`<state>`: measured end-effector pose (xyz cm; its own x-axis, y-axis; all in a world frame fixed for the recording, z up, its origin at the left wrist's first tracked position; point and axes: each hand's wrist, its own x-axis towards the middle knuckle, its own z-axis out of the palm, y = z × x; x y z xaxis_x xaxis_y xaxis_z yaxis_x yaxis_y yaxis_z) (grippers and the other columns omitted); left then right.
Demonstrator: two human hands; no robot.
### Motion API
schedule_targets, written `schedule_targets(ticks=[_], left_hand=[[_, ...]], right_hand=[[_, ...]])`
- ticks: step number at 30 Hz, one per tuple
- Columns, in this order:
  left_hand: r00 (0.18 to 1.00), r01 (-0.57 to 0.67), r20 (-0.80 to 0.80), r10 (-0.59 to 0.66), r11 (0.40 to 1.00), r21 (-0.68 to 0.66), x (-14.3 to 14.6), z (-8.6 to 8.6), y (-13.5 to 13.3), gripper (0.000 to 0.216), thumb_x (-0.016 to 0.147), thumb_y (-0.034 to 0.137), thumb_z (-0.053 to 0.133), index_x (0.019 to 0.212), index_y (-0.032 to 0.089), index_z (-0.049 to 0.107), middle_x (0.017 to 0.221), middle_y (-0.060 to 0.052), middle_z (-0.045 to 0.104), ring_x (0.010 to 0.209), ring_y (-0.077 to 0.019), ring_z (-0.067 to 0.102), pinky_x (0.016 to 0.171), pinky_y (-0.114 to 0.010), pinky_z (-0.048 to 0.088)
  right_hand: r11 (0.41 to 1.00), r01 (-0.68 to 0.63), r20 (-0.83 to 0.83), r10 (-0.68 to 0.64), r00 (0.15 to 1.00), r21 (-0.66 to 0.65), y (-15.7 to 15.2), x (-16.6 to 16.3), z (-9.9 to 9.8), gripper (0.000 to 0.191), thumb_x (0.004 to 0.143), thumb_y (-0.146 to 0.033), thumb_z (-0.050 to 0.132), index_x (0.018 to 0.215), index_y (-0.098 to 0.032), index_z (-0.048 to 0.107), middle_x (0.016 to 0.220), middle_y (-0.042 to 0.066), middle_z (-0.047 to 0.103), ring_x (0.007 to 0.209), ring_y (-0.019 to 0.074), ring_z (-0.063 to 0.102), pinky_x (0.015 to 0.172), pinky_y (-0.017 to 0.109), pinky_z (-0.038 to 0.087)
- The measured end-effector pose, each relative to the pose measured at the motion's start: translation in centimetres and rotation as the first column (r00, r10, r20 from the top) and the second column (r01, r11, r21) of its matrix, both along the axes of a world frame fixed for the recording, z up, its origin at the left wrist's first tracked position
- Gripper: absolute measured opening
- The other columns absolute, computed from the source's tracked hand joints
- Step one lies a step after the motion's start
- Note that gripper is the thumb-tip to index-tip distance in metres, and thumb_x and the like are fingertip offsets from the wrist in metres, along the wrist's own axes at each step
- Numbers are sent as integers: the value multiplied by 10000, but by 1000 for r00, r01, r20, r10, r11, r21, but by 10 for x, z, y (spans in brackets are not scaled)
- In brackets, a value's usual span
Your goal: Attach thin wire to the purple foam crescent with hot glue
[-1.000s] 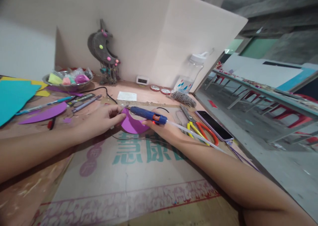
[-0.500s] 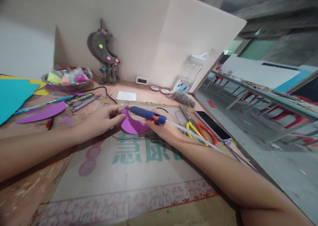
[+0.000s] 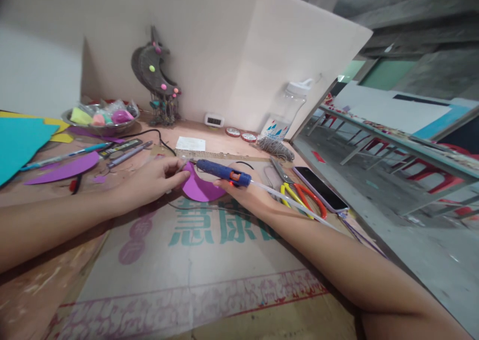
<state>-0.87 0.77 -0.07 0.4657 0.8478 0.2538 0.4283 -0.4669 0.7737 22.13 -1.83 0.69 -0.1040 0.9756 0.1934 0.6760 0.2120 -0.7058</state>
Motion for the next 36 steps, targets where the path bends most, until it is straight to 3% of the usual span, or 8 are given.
schedule_targets(ticks=[36], left_hand=[[1000,-11,-19,11,1000,-10,0,0,-2,192,860,287,464,709,173,496,633,30,511,585,-112,460,539,-230,328]], right_hand=[[999,-42,-14,42,999,33,1,0,1,217,731,-401,633,722,-201,549,646,-22,543,602,133,509,564,245,411]])
